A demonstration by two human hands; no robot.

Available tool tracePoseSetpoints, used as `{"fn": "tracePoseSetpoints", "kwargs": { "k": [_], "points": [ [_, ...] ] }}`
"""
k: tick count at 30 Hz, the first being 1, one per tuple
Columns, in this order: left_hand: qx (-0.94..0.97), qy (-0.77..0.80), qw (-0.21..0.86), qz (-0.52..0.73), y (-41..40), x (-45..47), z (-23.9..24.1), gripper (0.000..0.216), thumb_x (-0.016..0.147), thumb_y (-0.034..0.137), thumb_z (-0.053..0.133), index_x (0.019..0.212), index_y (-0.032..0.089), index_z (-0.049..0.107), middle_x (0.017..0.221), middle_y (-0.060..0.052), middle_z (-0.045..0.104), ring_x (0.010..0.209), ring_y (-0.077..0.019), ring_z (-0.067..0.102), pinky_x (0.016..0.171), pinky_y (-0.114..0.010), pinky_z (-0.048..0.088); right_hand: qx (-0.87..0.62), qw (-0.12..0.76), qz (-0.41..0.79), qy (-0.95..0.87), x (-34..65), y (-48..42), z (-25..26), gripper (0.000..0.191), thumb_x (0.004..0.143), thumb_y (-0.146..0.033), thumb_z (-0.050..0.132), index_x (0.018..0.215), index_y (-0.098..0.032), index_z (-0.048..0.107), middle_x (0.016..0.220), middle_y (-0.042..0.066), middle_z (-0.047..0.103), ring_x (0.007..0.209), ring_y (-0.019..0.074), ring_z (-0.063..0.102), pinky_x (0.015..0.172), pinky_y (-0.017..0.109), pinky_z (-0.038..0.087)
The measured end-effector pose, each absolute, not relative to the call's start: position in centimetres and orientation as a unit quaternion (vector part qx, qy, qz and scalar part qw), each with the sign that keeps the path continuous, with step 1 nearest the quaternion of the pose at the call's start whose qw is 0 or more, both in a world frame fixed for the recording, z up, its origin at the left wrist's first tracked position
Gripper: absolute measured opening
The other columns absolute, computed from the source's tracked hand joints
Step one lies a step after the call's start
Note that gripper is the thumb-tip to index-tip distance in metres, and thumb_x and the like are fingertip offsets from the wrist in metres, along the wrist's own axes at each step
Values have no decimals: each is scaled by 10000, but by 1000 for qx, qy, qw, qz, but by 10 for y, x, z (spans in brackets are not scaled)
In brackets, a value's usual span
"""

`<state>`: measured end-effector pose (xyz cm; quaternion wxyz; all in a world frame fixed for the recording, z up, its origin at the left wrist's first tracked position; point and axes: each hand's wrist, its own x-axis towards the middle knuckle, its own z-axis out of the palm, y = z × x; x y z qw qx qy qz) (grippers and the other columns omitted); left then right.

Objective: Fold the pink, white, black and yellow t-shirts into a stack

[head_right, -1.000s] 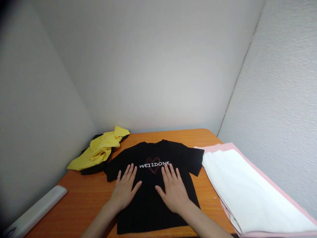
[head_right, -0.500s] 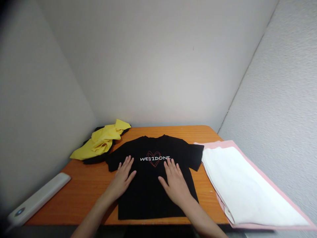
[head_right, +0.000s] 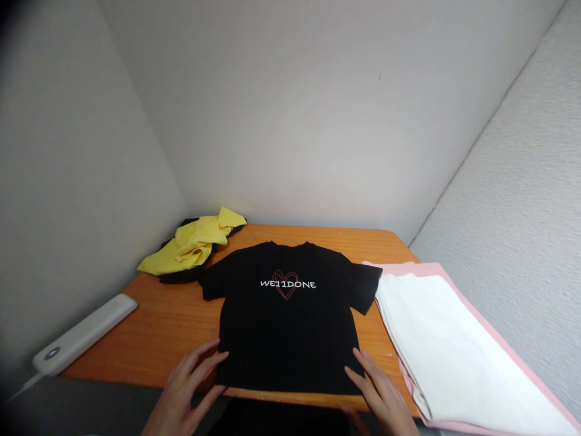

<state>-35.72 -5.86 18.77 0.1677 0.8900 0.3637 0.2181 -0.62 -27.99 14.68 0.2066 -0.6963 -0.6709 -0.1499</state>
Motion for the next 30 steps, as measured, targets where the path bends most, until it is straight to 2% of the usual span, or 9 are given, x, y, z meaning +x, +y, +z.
{"fn": "tracePoseSetpoints", "kwargs": {
  "k": [3,7,9,13,17,22,27,30],
  "points": [
    [886,363,181,224,-57,-350,196,230,913,356,521,1100,339,653,1303,-41,557,1191,-250,557,985,-443,505,-692,203,-148,-676,-6,-277,155,428,844,-431,648,1230,-251,608,1386,111,505,1199,278,552,896,373,541],
    [879,355,190,255,-57,-337,206,174,924,290,477,983,275,639,1206,-51,595,1133,-237,572,956,-416,505,-689,205,-163,-675,-5,-272,160,441,814,-462,676,1198,-252,632,1360,106,527,1170,277,565,883,377,536],
    [871,353,193,281,-57,-326,212,164,931,261,445,973,246,603,1172,-65,599,1112,-233,567,950,-413,491,-691,209,-175,-669,-6,-268,161,441,803,-469,680,1181,-244,642,1345,106,535,1166,286,562,886,394,528],
    [855,355,194,323,-47,-300,226,172,948,234,375,1006,217,536,1040,-72,601,1012,-225,567,891,-404,472,-700,224,-170,-656,-13,-257,164,303,861,-391,610,1116,-236,663,1270,92,585,1145,271,568,924,413,497],
    [847,363,175,346,-32,-280,242,161,952,238,346,981,207,501,935,-58,569,916,-224,552,829,-395,449,-716,246,-140,-638,-20,-248,174,305,891,-414,576,1120,-227,653,1229,98,602,1142,274,562,946,428,475],
    [842,373,163,355,-25,-265,246,148,948,216,309,910,213,451,857,-34,524,818,-209,534,770,-371,433,-731,241,-143,-622,-21,-243,180,281,914,-329,513,1139,-213,635,1205,108,599,1120,273,562,933,440,467],
    [851,387,153,320,-28,-261,234,56,914,267,421,885,219,429,852,-31,517,822,-223,543,749,-373,449,-714,225,-157,-644,-16,-247,170,277,877,-305,538,1115,-212,646,1182,108,604,1079,271,575,885,418,483],
    [871,362,156,293,-29,-268,228,83,896,281,469,929,211,441,911,-48,529,861,-228,541,771,-383,461,-703,235,-185,-645,-10,-249,163,220,880,-254,525,1048,-201,658,1101,106,627,1004,253,592,840,396,483]
  ]
}}
